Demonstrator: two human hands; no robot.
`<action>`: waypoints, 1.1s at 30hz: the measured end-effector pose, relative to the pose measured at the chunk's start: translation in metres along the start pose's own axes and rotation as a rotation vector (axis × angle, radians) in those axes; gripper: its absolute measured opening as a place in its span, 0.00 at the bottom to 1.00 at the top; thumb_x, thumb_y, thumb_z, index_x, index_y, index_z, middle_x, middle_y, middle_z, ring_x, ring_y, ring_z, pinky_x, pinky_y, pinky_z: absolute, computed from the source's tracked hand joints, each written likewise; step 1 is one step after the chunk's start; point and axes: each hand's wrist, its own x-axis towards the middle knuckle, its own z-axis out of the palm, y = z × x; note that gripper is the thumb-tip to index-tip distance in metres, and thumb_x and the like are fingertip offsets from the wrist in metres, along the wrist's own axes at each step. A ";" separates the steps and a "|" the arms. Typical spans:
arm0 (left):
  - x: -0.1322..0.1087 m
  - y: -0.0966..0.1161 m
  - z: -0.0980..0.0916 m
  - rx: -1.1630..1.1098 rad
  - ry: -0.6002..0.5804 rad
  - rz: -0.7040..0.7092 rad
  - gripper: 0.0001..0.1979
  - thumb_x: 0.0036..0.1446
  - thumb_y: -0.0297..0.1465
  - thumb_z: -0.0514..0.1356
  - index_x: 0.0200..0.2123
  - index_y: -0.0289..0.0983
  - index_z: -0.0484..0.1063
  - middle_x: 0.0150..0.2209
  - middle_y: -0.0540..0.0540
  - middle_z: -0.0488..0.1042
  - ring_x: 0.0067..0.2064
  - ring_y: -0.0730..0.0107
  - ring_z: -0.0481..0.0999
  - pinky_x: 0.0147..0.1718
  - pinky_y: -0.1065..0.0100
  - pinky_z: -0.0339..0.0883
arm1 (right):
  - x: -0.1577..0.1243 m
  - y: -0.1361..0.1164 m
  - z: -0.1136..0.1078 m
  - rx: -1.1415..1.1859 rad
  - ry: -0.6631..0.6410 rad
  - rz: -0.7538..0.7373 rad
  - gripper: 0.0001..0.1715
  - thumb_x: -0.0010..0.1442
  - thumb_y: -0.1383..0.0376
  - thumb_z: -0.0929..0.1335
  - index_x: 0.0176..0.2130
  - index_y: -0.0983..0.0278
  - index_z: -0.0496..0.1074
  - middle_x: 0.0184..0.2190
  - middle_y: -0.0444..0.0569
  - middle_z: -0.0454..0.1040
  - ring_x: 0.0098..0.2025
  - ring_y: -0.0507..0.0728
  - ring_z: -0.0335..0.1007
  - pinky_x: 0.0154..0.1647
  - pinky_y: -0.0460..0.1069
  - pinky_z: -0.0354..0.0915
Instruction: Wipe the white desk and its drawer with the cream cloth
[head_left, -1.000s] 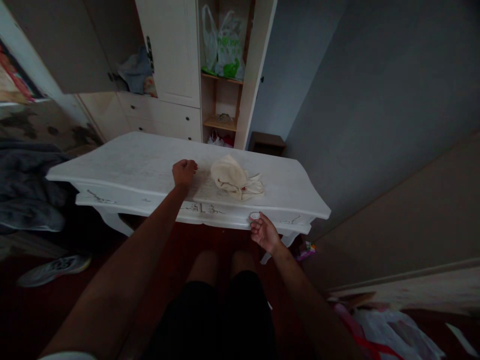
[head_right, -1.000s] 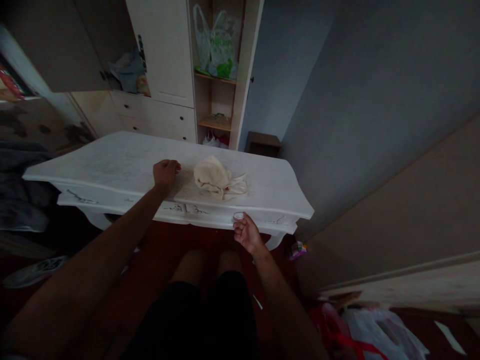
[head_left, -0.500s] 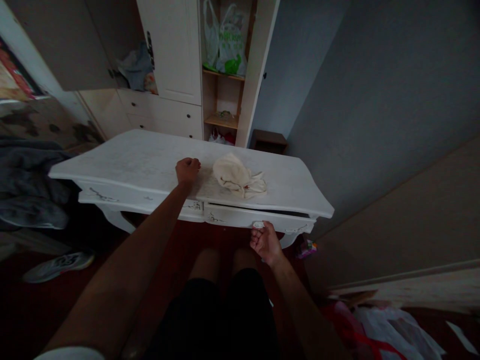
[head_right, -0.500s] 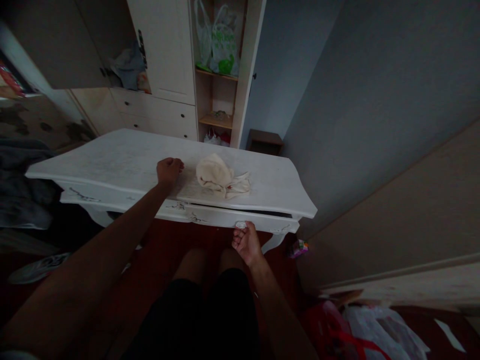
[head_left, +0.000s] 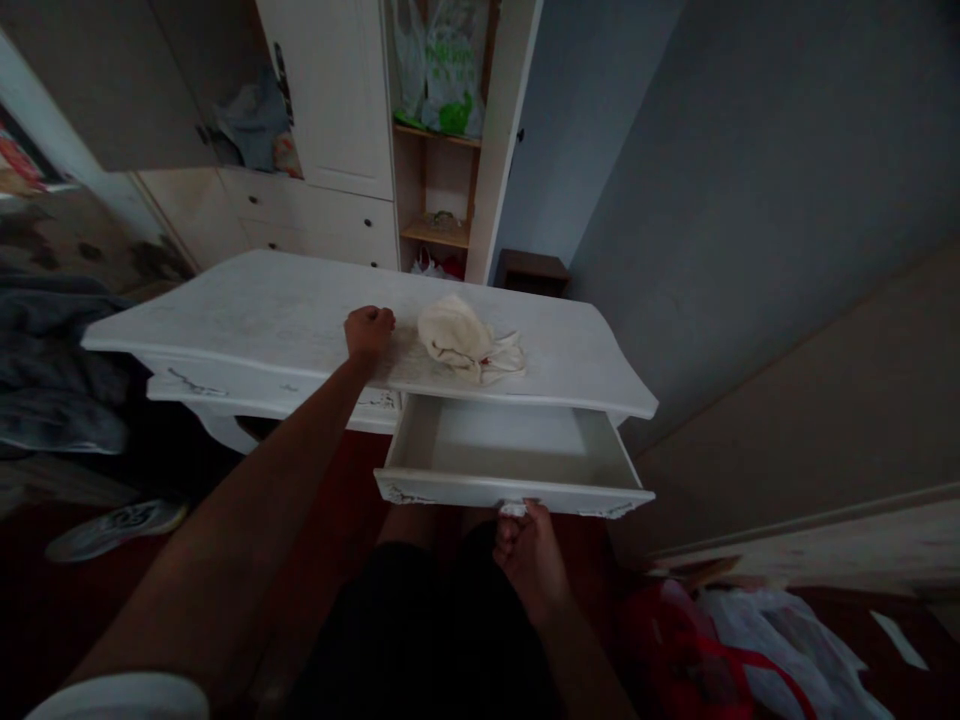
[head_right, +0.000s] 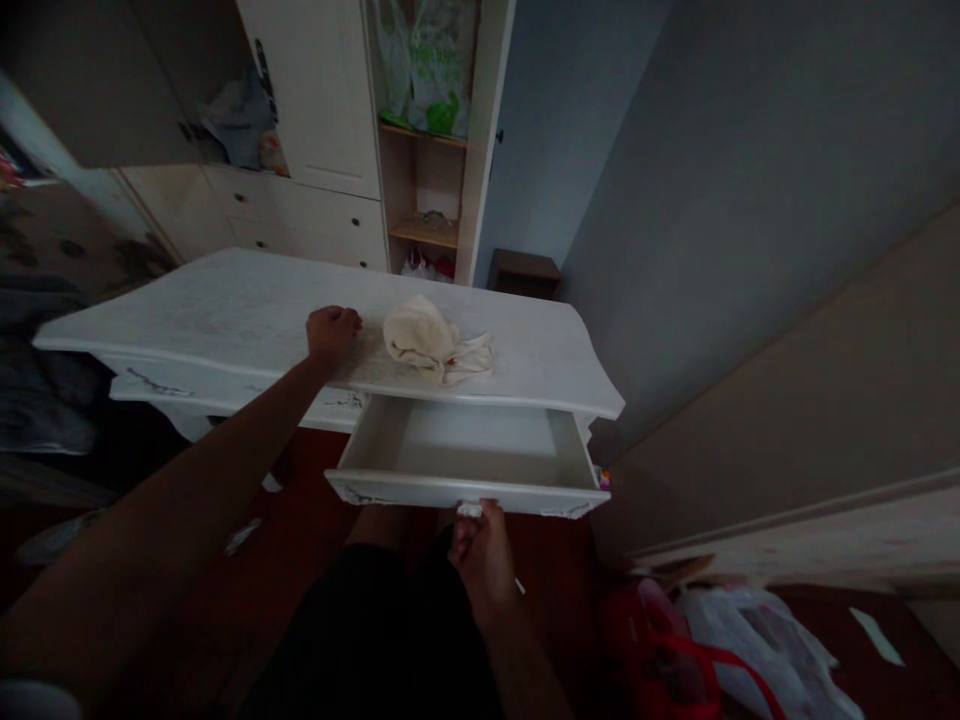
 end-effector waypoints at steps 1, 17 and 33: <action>-0.001 0.001 0.000 0.008 -0.001 0.001 0.10 0.47 0.33 0.54 0.20 0.37 0.72 0.20 0.47 0.72 0.27 0.67 0.73 0.27 0.69 0.63 | -0.005 0.003 -0.001 0.007 0.020 -0.005 0.21 0.41 0.51 0.75 0.26 0.61 0.68 0.16 0.37 0.67 0.17 0.47 0.56 0.20 0.44 0.52; -0.005 0.000 0.000 0.114 -0.033 0.031 0.12 0.47 0.35 0.54 0.23 0.37 0.75 0.25 0.45 0.77 0.31 0.64 0.75 0.31 0.68 0.63 | -0.030 0.048 -0.040 -0.017 0.183 -0.044 0.21 0.39 0.51 0.76 0.26 0.60 0.69 0.18 0.40 0.72 0.17 0.50 0.62 0.17 0.45 0.56; -0.011 0.009 -0.004 0.292 -0.088 0.096 0.12 0.49 0.36 0.53 0.24 0.37 0.73 0.26 0.43 0.76 0.30 0.65 0.72 0.28 0.67 0.59 | -0.024 0.081 -0.060 -0.034 0.206 -0.093 0.21 0.45 0.48 0.74 0.25 0.61 0.71 0.18 0.42 0.71 0.18 0.50 0.64 0.17 0.45 0.57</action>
